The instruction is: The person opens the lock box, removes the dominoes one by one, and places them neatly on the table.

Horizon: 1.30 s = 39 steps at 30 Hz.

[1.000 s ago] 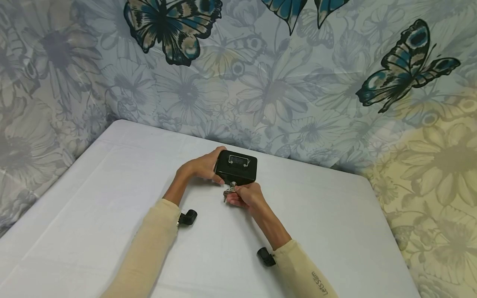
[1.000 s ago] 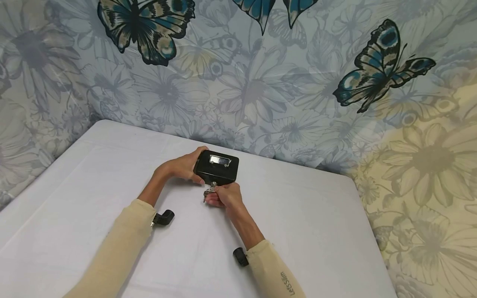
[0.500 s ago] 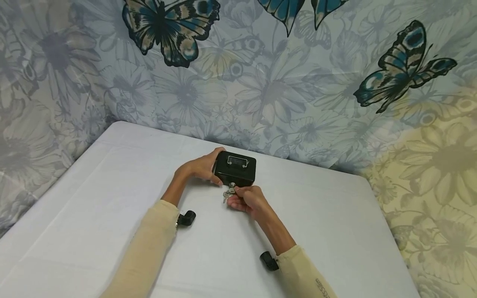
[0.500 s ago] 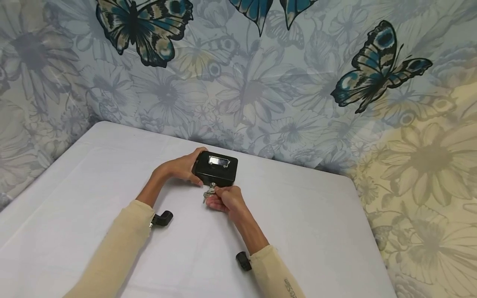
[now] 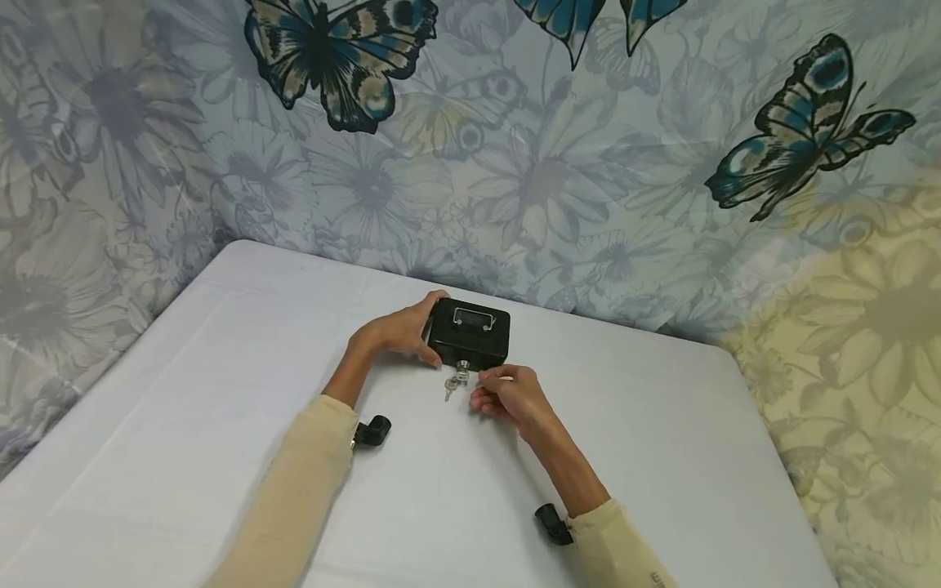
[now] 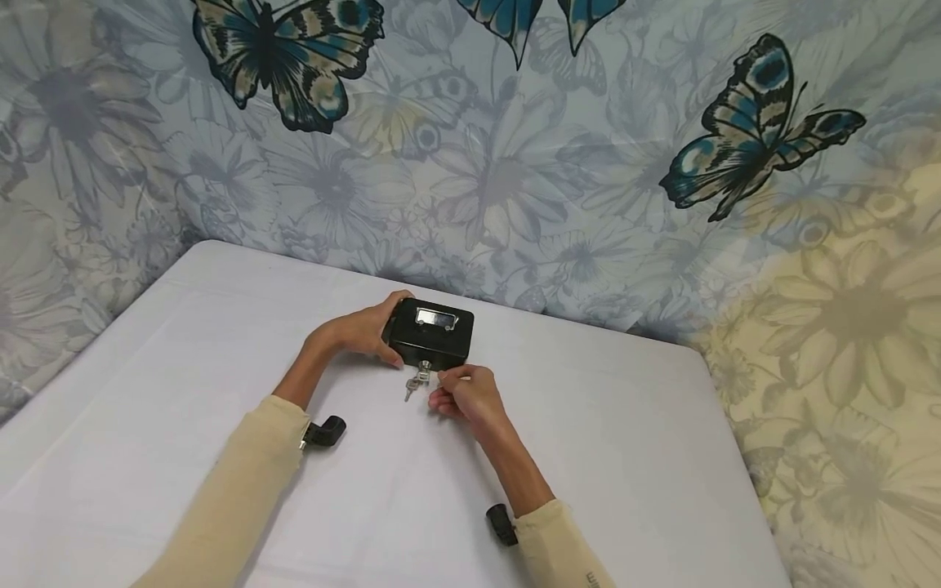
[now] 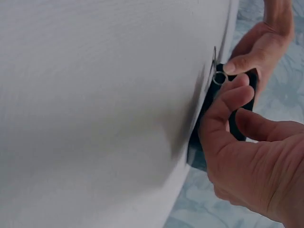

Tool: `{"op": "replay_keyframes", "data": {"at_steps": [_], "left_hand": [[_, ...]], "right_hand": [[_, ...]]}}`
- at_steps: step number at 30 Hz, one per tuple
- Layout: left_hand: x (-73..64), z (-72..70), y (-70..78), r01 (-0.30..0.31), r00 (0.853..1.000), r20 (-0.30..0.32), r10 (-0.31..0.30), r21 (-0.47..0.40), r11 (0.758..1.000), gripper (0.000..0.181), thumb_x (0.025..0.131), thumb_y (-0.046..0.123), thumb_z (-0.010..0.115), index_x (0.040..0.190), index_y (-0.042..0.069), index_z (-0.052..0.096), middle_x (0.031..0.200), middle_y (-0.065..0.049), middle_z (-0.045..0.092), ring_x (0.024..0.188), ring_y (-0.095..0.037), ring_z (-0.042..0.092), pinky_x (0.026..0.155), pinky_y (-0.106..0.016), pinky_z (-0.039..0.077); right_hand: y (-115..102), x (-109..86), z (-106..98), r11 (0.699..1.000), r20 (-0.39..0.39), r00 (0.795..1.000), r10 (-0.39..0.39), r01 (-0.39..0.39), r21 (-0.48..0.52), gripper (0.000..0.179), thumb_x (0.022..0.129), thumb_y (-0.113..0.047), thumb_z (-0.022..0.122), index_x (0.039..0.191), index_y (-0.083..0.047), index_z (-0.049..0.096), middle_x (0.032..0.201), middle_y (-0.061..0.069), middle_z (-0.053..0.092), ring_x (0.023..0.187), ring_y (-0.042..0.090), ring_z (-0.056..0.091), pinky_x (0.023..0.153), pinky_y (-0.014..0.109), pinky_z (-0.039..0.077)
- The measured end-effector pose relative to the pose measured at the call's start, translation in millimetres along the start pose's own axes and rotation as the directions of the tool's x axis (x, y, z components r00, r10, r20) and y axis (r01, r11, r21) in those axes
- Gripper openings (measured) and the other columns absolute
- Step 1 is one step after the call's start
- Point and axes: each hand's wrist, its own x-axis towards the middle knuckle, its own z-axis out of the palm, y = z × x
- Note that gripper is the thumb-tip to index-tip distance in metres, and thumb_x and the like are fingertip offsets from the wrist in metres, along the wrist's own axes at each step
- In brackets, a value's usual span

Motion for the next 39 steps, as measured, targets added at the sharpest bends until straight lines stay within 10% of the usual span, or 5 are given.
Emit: {"op": "replay_keyframes", "data": {"at_steps": [5,10,13,24,39], "left_hand": [[0.5,-0.1,1.2,0.007,1.0,-0.004,-0.007,-0.005,1.0,0.117,0.075,0.01,0.094,0.161,0.01,0.015,0.146,-0.019,0.052,0.121,-0.032,0.051,0.113,-0.048,0.041],[-0.4,-0.8,1.0,0.014,1.0,-0.012,-0.014,0.002,1.0,0.117,0.075,0.01,0.094,0.161,0.009,0.015,0.146,-0.02,0.052,0.12,-0.033,0.052,0.113,-0.049,0.041],[-1.3,-1.3,2.2,0.015,1.0,-0.011,-0.015,0.01,1.0,0.116,0.074,0.011,0.094,0.16,0.009,0.016,0.145,-0.021,0.052,0.118,-0.033,0.052,0.11,-0.048,0.042],[-1.9,-2.2,3.3,0.028,1.0,-0.01,-0.028,0.011,1.0,0.116,0.074,0.011,0.094,0.161,0.011,0.017,0.148,-0.021,0.051,0.12,-0.033,0.053,0.111,-0.05,0.042],[-0.3,-1.9,-2.2,0.03,0.999,-0.011,-0.03,0.021,0.999,0.116,0.074,0.015,0.095,0.16,0.014,0.017,0.152,-0.019,0.049,0.13,-0.033,0.052,0.118,-0.051,0.039]], "right_hand": [[1,-5.7,-2,0.956,-0.149,0.968,-0.2,0.159,-0.246,0.011,0.097,-0.009,0.071,0.098,0.0,0.067,0.073,0.007,0.072,0.06,0.014,0.069,0.057,0.021,0.054],[-1,-10.7,-4,0.789,-0.237,0.848,-0.474,0.289,-0.542,0.011,0.092,-0.012,0.076,0.089,-0.003,0.07,0.082,0.013,0.071,0.07,0.02,0.065,0.058,0.025,0.045],[-5,-12.7,-7,0.742,-0.257,0.811,-0.526,0.29,-0.605,0.018,0.09,-0.016,0.08,0.096,-0.002,0.07,0.094,0.018,0.067,0.08,0.025,0.06,0.064,0.03,0.045],[-18,10.4,-22,0.714,-0.048,0.867,-0.496,0.376,-0.591,0.088,0.081,-0.011,0.09,0.154,-0.002,0.042,0.158,0.022,0.044,0.145,0.041,0.049,0.107,0.053,0.056],[-29,35.5,-16,0.569,0.146,0.866,-0.479,0.433,-0.7,0.094,0.082,-0.014,0.09,0.159,0.001,0.038,0.17,0.023,0.031,0.157,0.046,0.031,0.127,0.061,0.033]]}}
